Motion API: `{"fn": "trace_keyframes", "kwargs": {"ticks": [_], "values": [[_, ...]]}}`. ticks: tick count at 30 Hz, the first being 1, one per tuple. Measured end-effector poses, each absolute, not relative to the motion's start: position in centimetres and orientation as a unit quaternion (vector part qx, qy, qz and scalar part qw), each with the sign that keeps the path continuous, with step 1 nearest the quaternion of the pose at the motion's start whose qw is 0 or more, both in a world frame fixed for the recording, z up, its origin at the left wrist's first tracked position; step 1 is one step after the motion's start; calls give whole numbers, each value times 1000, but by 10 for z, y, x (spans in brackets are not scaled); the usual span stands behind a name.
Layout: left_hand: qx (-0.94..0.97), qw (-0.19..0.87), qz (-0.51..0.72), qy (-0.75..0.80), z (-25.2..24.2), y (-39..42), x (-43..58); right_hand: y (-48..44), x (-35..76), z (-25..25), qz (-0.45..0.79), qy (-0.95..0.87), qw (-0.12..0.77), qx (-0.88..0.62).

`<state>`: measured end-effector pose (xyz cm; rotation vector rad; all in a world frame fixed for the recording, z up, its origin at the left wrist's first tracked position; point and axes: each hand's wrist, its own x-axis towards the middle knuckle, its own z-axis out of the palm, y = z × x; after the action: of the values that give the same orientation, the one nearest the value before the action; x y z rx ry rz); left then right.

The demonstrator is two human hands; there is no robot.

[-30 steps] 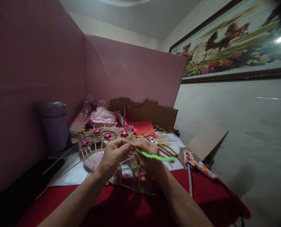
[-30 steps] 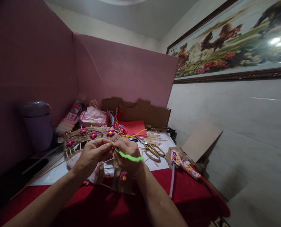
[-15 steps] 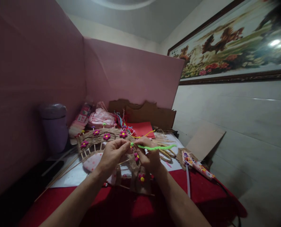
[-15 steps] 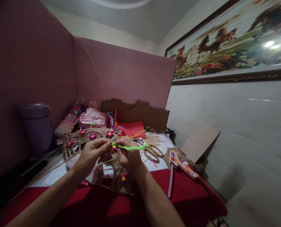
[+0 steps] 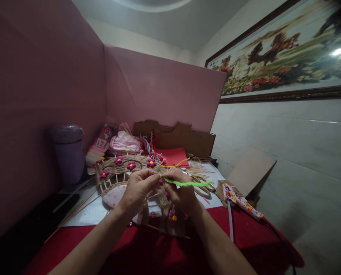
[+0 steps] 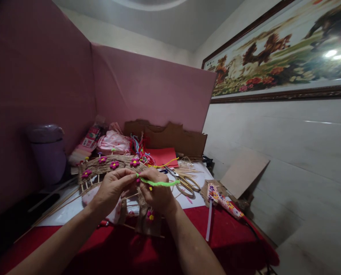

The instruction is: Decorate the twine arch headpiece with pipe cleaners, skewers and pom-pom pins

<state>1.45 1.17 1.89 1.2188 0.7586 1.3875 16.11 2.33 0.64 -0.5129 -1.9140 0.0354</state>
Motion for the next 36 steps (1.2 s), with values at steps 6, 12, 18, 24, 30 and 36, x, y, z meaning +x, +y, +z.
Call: {"fn": "trace_keyframes", "kwargs": {"ticks": [6, 12, 18, 24, 30, 36], "values": [[508, 551, 587, 306, 11, 15, 16, 25, 158, 1, -6, -809, 546, -219], [531, 531, 578, 318, 17, 11, 15, 24, 163, 6, 31, -787, 566, -245], [582, 514, 531, 339, 19, 14, 9, 26, 163, 9, 130, -765, 580, -248], [526, 527, 575, 339, 20, 20, 4, 26, 160, 20, 183, -746, 547, -334], [425, 554, 639, 322, 27, 23, 1, 20, 209, 48, 13, -720, 457, -522], [359, 558, 670, 335, 29, 21, 4, 50, 264, 39, -19, -683, 188, -705]]}}
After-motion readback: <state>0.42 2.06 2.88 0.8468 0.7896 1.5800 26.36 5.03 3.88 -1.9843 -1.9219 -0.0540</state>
